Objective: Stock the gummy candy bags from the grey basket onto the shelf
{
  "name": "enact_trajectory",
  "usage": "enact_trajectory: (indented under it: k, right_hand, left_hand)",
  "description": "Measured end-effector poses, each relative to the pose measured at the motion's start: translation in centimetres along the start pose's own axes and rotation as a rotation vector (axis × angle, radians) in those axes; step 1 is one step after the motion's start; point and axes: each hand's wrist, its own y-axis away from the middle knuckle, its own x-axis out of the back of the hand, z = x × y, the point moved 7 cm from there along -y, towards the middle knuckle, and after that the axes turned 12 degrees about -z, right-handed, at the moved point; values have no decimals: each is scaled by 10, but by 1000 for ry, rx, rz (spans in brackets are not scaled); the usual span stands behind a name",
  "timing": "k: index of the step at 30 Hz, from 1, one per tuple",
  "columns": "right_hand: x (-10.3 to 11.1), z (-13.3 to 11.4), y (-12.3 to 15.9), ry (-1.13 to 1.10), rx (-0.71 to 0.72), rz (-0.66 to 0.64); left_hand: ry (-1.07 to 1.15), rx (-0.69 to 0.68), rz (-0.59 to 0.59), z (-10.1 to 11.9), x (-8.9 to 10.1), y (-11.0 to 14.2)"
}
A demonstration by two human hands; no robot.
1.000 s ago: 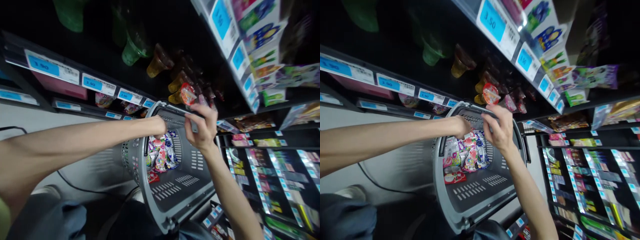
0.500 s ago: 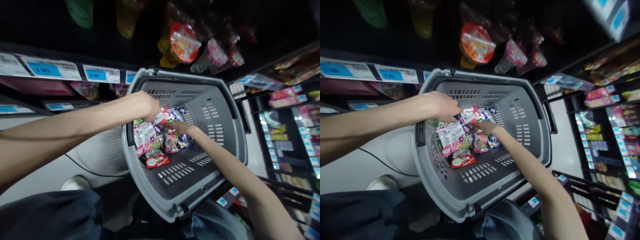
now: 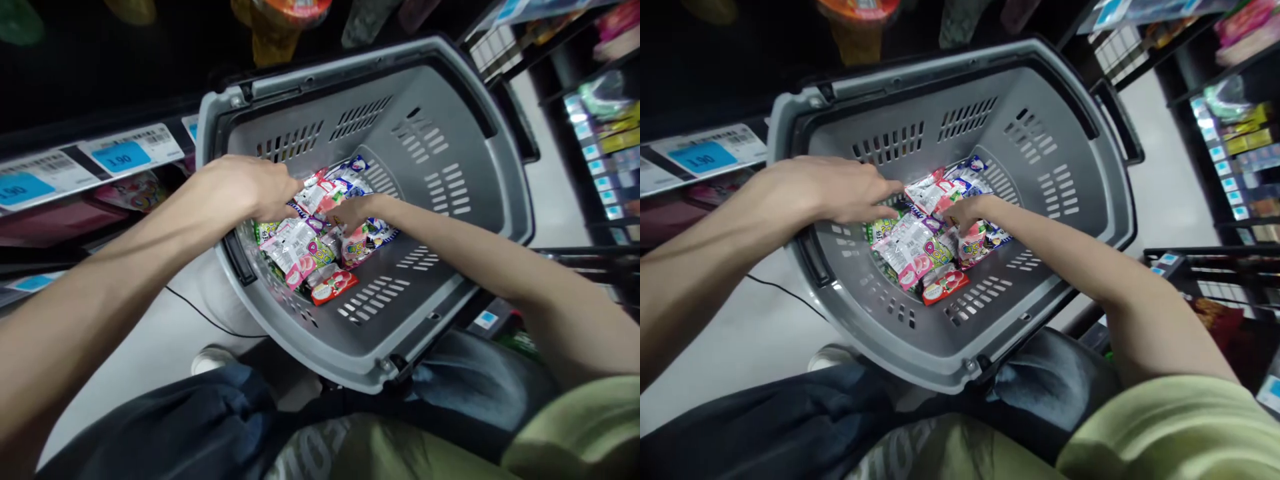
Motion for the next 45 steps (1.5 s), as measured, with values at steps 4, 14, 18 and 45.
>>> enact_trajectory:
  k: [4,14,18,45]
  right_hand:
    - [-14,-3,-3,-36,12,-189]
    - [-25,-13,-15,108,-55,-243]
    - [-8,2,-12,-25,-29,-114]
    - [80,-6,81,-1063,399,569]
  left_hand:
    - [-9,19,-17,1,0,2]
    - [44,-57,4,1,1,2]
    - [80,-37,11,1,1,2]
    - [405,-190,391,-16,39,17]
